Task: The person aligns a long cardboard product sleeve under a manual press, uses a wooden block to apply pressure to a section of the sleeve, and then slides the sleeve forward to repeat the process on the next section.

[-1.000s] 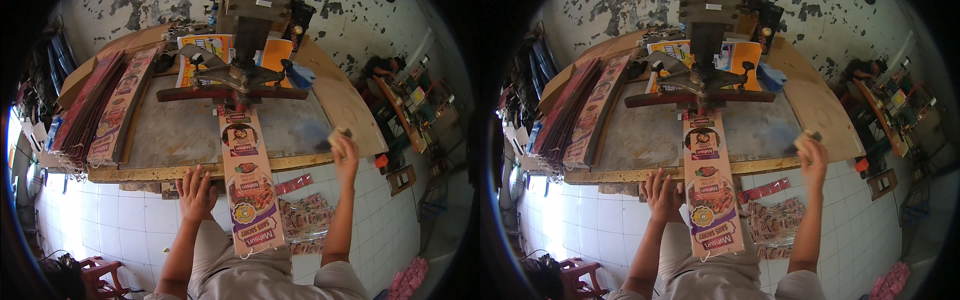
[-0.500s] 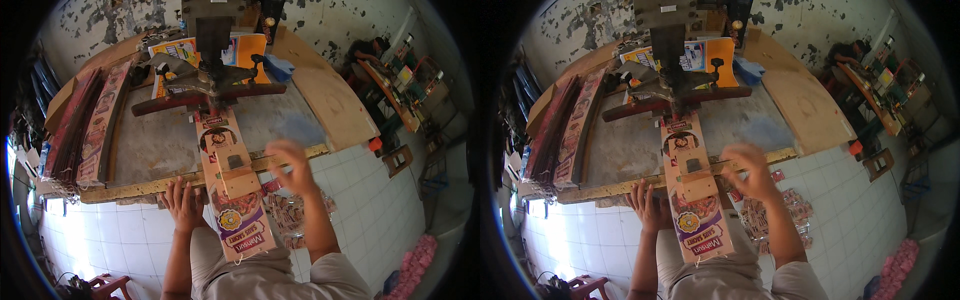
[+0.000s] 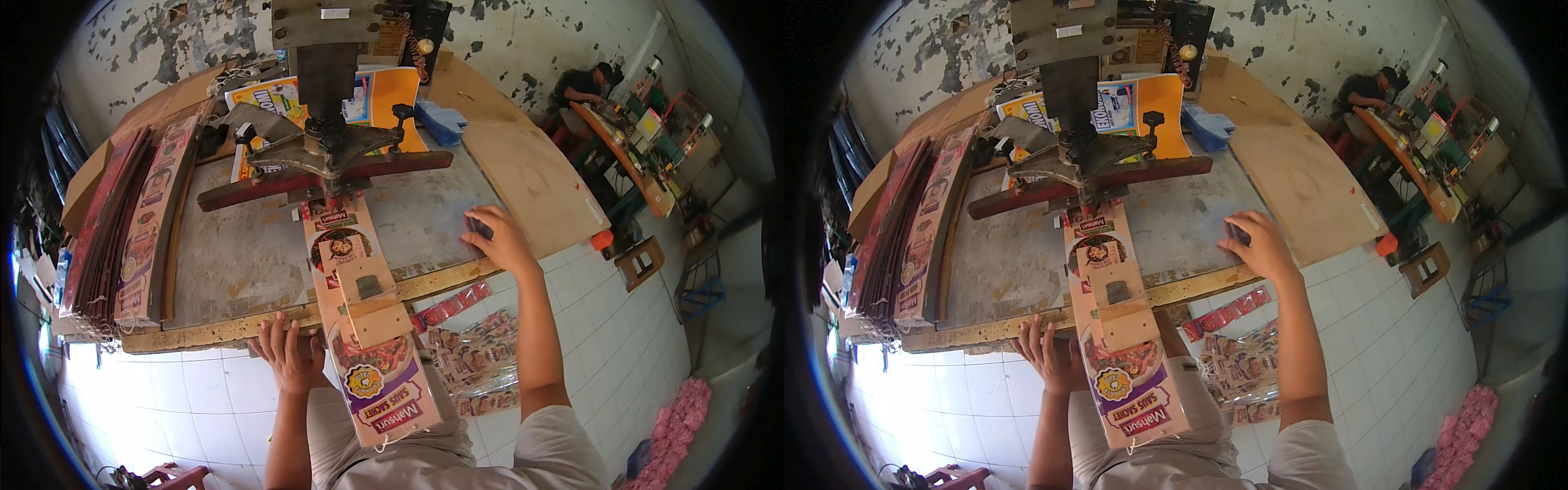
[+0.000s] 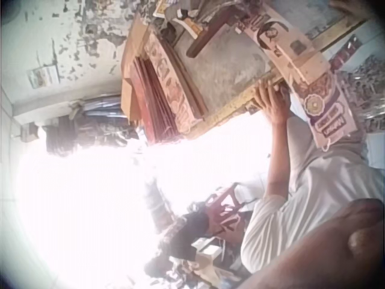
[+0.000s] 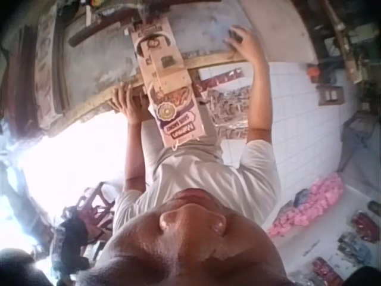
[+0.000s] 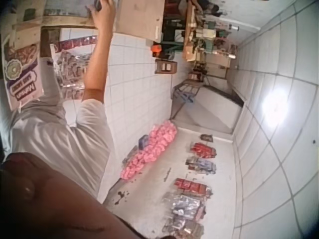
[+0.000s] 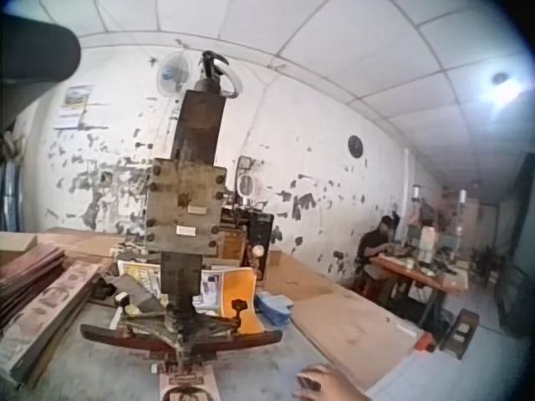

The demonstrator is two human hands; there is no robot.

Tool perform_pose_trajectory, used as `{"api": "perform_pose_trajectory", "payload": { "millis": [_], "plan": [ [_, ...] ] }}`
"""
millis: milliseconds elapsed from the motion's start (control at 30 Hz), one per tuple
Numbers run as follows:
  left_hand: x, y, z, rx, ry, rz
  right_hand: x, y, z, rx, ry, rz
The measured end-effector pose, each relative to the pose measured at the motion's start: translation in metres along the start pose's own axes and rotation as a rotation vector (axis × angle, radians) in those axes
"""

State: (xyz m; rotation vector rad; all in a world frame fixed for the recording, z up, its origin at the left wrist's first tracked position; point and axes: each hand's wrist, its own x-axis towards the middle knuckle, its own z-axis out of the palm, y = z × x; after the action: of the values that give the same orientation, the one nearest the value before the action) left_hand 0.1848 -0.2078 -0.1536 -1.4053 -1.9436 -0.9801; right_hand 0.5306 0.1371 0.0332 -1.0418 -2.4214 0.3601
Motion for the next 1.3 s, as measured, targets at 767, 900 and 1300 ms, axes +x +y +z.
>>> {"api": "perform_pose_trajectory", "payload": {
  "millis": [767, 900, 1300],
  "plan": [
    [0.002, 0.001, -0.004, -0.009, -0.014, 0.004, 0.016, -0.003, -0.039, -0.397, -0.28, -0.28],
    [0.004, 0.001, -0.009, 0.001, -0.036, 0.014, 0.016, 0.003, -0.04, -0.385, -0.267, -0.347],
    [0.007, 0.004, -0.013, -0.004, -0.049, 0.005, 0.018, 0.013, -0.029, -0.333, -0.206, -0.33]
  ]
}}
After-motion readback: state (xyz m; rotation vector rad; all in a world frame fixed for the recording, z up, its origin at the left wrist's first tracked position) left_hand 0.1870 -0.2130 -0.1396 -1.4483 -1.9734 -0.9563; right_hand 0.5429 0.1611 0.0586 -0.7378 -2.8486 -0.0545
